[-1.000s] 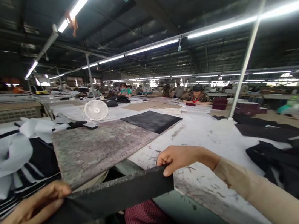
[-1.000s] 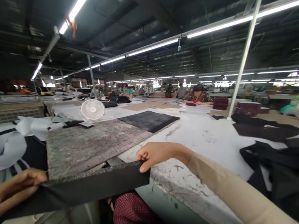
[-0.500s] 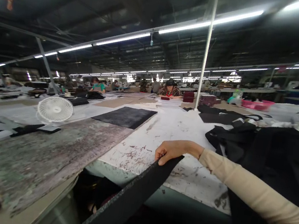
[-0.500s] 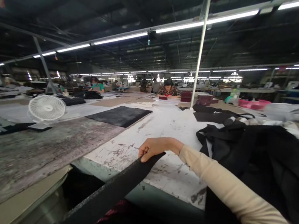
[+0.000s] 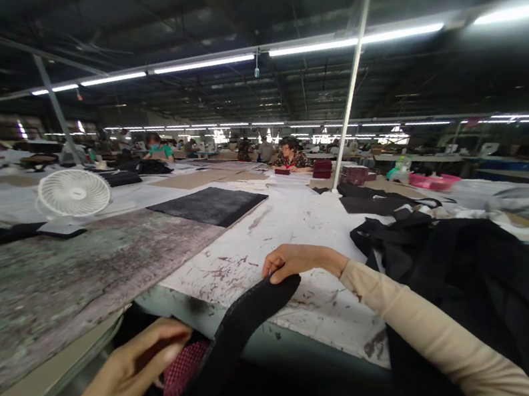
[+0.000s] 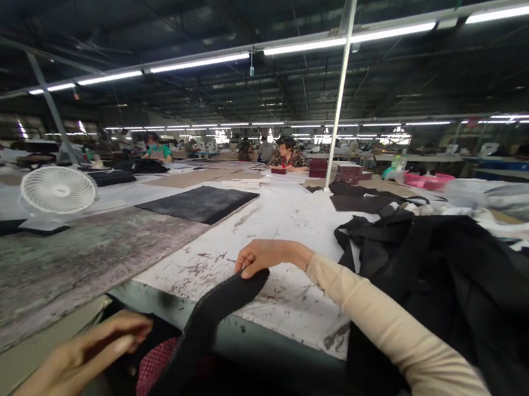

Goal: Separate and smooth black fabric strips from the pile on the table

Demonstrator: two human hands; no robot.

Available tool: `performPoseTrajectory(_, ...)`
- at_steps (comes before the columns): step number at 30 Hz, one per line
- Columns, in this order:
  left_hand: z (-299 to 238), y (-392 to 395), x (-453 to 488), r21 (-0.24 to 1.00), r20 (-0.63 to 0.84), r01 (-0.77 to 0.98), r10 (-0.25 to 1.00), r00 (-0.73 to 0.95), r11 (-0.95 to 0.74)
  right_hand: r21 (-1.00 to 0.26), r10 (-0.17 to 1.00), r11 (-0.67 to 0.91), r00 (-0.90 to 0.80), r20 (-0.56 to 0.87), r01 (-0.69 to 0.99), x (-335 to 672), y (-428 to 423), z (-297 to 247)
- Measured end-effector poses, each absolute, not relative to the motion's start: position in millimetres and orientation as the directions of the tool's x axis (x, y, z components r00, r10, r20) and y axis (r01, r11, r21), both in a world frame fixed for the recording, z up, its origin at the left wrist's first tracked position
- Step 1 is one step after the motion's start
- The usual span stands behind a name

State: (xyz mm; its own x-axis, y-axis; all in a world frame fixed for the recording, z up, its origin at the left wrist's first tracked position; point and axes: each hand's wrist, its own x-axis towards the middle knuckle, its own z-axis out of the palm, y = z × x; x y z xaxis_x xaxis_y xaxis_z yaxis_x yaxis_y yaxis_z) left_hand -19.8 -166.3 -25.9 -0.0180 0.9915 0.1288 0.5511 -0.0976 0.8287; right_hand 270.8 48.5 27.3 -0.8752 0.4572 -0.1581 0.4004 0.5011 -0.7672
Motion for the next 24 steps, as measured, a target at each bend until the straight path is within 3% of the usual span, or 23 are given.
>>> performPoseTrajectory(3,-1.5,-110.0,38.8,0.787,0.264,0.570,0.964,0.034,-0.236,-0.757,0.482,0.518,-0.867,-0.126,0.398,273.3,45.3,30.4)
performPoseTrajectory(8,3.9,-48.8,110.8,0.701,0.164,0.685,0.980,0.115,-0.198,-0.797,0.520,0.496,-0.853,-0.045,0.344,288.4,44.3,26.5)
performPoseTrajectory(14,-2.6,-37.0,134.3,0.724,0.173,0.645,0.970,0.170,-0.242,-0.847,0.558,0.355,-0.817,-0.148,0.396,321.4,40.8,24.1)
performPoseTrajectory(20,-1.0,-31.0,137.8,0.657,0.195,0.700,0.960,0.200,-0.279,-0.876,0.603,0.233,-0.770,-0.210,0.421,349.4,38.7,19.9)
performPoseTrajectory(24,-6.1,-20.5,144.8,0.570,0.188,0.758,0.948,0.257,-0.318,-0.778,0.695,0.335,-0.697,-0.176,0.531,362.7,49.0,9.3)
